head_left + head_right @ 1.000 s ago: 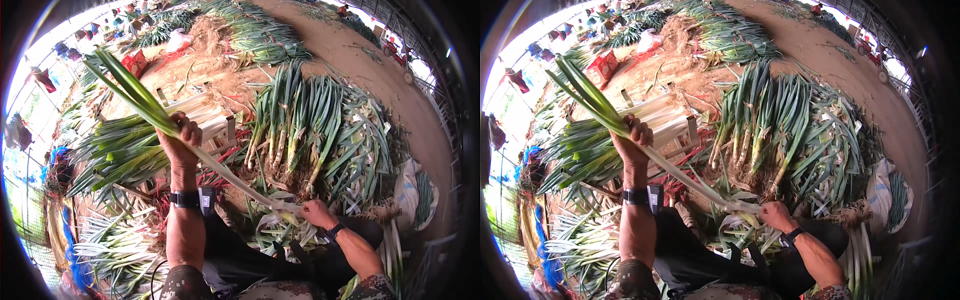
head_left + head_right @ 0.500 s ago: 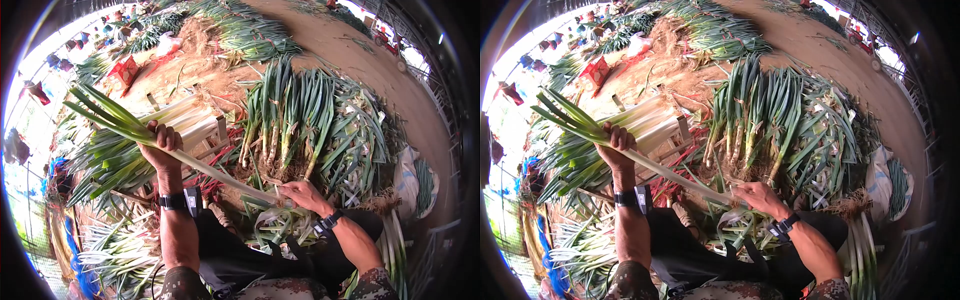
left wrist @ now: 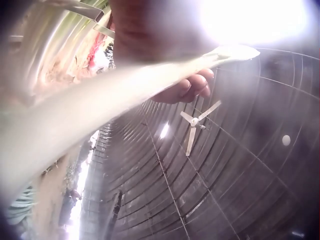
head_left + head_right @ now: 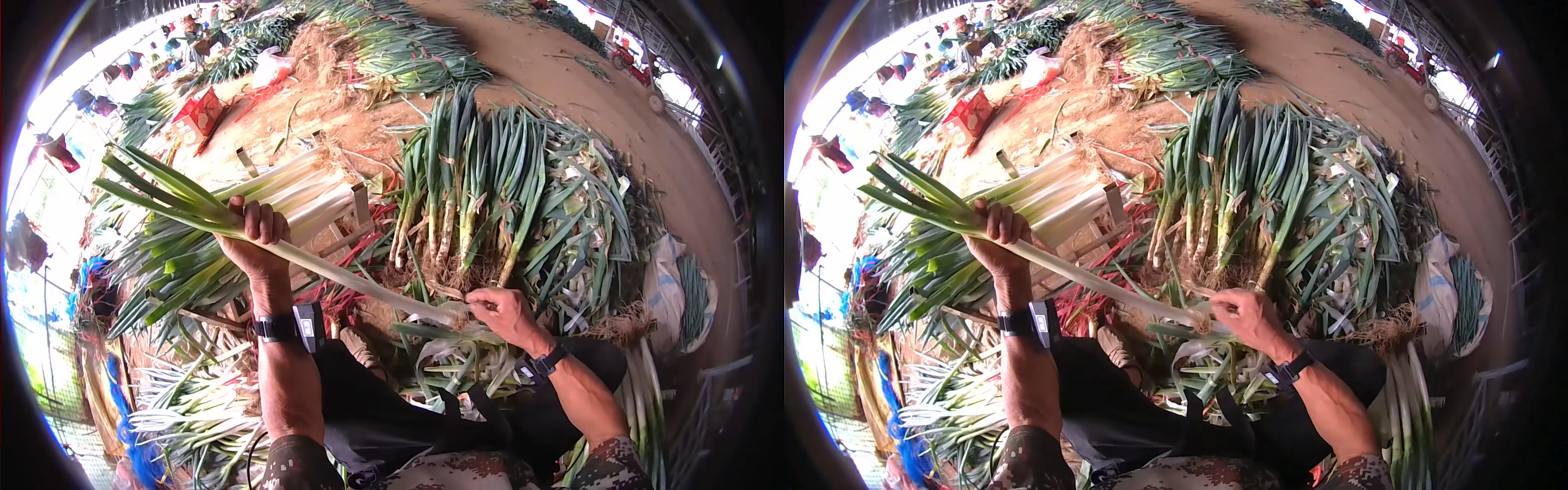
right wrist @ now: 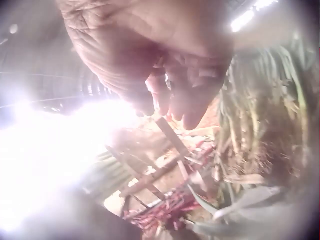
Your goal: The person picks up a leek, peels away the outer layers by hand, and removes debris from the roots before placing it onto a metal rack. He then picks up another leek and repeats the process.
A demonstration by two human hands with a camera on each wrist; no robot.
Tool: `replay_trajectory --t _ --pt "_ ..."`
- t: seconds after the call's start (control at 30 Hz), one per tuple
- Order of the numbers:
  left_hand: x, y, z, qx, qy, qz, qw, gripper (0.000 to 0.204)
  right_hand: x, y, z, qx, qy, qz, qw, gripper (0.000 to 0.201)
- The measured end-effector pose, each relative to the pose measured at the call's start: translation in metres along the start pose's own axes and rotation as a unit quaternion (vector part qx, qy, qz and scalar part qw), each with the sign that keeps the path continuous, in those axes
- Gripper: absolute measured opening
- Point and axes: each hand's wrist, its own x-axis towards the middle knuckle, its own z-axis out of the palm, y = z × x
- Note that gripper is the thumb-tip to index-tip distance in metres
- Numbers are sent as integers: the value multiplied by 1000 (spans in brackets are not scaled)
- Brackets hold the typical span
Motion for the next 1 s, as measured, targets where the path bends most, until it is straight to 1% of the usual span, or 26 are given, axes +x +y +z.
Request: replay_trajectory --t 0.03,0.07,0.13,0.2,0.23,0.33,0.37,0.43,0.53,0.57,0.63,0.67,0.77,0.83,0.87,0.9,0.93,1.0 --pt "1 -2 1 6 -3 3 1000 48 4 -14 -2 29 -17 -16 999 24" --pt "2 -3 1 3 16 5 1000 51 7 -22 -1 57 -35 -32 997 23" --pt "1 -6 2 -4 57 13 998 58 12 -27 3 14 -69 -29 997 21" --pt "-1 -8 4 1 48 16 999 53 13 -30 5 -17 -100 -12 995 20" --pt "-1 -7 5 5 44 18 999 50 13 -32 6 -25 -88 -32 995 19" --pt "-2 -9 9 21 73 28 997 54 12 -28 12 -30 -64 -80 994 17" --pt "-2 -9 8 27 98 28 994 61 12 -27 13 -35 -58 -93 993 16" --pt "-2 -11 10 42 115 42 992 65 11 -28 14 -46 -45 -117 991 14" --pt "-1 -13 17 65 159 54 984 71 10 -27 18 -92 -33 -115 989 13" --pt "-1 -12 20 73 177 56 980 73 9 -28 19 -83 -28 -116 989 12" --pt "1 -9 25 136 227 57 963 74 9 -30 20 -66 -17 -119 991 11" --pt "2 -8 26 167 252 56 951 74 8 -30 21 -41 -18 -85 995 12" --pt "3 -5 15 169 269 42 947 72 6 -26 23 32 -24 8 999 18" --pt "5 -10 21 113 286 45 950 71 6 -24 23 77 -31 53 995 21" --pt "6 -11 23 85 294 47 951 70 7 -26 22 80 -37 63 994 21" --pt "4 -8 17 85 271 25 959 69 7 -27 20 84 -43 73 993 22" --pt "2 -8 11 66 254 23 965 69 7 -28 19 88 -48 83 992 22" --pt "-1 -8 4 26 222 21 975 69 8 -15 26 120 -26 84 989 22"
